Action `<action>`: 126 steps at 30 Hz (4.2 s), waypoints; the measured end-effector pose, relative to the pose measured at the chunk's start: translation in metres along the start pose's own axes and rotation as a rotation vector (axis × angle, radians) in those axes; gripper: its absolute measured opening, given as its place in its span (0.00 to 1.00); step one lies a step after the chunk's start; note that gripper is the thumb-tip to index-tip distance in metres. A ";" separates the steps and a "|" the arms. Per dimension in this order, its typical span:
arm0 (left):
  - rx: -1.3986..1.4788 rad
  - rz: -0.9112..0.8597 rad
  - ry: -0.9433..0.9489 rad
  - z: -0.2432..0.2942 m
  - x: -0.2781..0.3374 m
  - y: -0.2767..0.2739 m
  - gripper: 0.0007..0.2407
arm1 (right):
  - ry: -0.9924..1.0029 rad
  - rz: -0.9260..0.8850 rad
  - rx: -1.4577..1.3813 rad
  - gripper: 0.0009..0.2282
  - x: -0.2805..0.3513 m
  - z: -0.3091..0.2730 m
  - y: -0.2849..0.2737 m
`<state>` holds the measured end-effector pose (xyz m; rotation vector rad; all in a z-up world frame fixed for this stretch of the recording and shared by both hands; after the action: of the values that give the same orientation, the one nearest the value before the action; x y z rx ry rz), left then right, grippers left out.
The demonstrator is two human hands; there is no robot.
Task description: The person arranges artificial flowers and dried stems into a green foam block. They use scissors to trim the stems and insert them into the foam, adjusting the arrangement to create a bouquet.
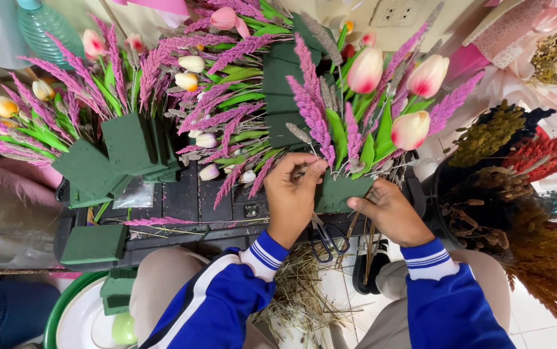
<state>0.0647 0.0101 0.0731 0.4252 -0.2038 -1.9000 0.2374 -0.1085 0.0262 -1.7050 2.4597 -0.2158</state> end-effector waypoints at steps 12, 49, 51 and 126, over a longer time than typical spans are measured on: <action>-0.027 -0.027 -0.021 0.006 0.006 -0.001 0.04 | -0.015 0.041 -0.032 0.16 0.000 0.012 -0.002; -0.638 -0.324 -0.091 -0.043 0.028 -0.091 0.23 | -0.132 0.032 0.079 0.20 -0.001 0.075 0.058; -0.698 -0.369 -0.123 -0.046 0.035 -0.095 0.25 | -0.229 -0.041 0.150 0.14 0.010 0.108 0.063; -0.628 -0.318 -0.083 -0.021 0.050 -0.102 0.12 | -0.345 -0.765 0.018 0.16 -0.075 0.185 0.075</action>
<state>-0.0315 0.0023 0.0090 -0.0538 0.4254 -2.1668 0.2310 -0.0195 -0.1676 -2.3537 1.4812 -0.0109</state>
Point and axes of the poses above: each hand's wrist, its own x-axis away from the middle knuckle, its own y-axis out of the palm, z = x × y, the point moved 3 cm from there along -x, towards the middle knuckle, and after that the axes turned 5 degrees about -y, right-handed, at the moved point
